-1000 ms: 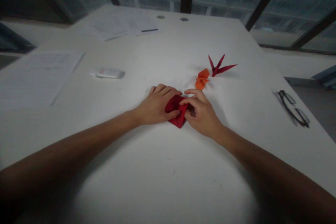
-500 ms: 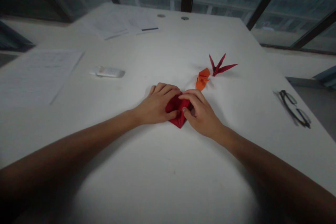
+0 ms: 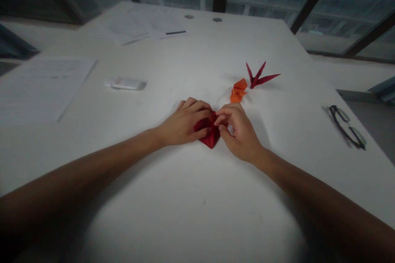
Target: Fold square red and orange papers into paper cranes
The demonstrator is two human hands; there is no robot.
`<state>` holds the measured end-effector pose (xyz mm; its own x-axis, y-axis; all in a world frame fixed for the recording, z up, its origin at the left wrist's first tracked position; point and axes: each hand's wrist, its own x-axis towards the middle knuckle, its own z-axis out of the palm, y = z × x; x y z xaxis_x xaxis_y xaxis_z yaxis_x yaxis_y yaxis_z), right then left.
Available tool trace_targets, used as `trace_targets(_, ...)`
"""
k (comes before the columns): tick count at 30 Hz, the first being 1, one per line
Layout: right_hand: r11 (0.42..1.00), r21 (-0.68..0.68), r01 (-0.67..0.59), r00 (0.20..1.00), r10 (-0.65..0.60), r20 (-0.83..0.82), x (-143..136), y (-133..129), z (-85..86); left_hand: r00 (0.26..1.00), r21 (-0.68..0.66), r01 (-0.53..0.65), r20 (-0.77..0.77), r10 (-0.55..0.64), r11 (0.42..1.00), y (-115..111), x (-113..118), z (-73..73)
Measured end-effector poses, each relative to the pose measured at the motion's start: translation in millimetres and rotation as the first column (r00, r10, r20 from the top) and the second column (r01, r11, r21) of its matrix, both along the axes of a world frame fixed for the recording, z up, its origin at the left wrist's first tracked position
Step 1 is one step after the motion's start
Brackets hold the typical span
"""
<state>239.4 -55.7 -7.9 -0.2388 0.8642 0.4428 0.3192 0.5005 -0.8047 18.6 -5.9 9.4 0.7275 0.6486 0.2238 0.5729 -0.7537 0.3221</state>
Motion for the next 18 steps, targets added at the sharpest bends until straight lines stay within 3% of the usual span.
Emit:
trace_targets(3,0.999,0.046,-0.027,0.98,0.018,0.197,0.3,-2.6,3.3,1.0,-0.013,0.01,0.013,-0.01,1.0,1.4,-0.3,-0.2)
trace_targets(9,0.97,0.196,-0.146,0.846,0.02,0.533,-5.0,-6.4,7.9,0.99,-0.11,-0.066,0.117,0.079,0.992,5.1,0.4,-3.8)
trace_targets(14,0.966,0.211,-0.146,0.803,-0.009,0.596,-7.9,-8.3,6.7,0.979,-0.142,-0.076,0.177,0.1,0.987,9.4,1.1,-7.0)
trace_targets(18,0.954,0.287,-0.084,0.856,-0.078,0.511,-7.9,-9.7,6.7,0.975,-0.133,-0.056,0.205,0.083,0.99,12.9,1.4,-8.2)
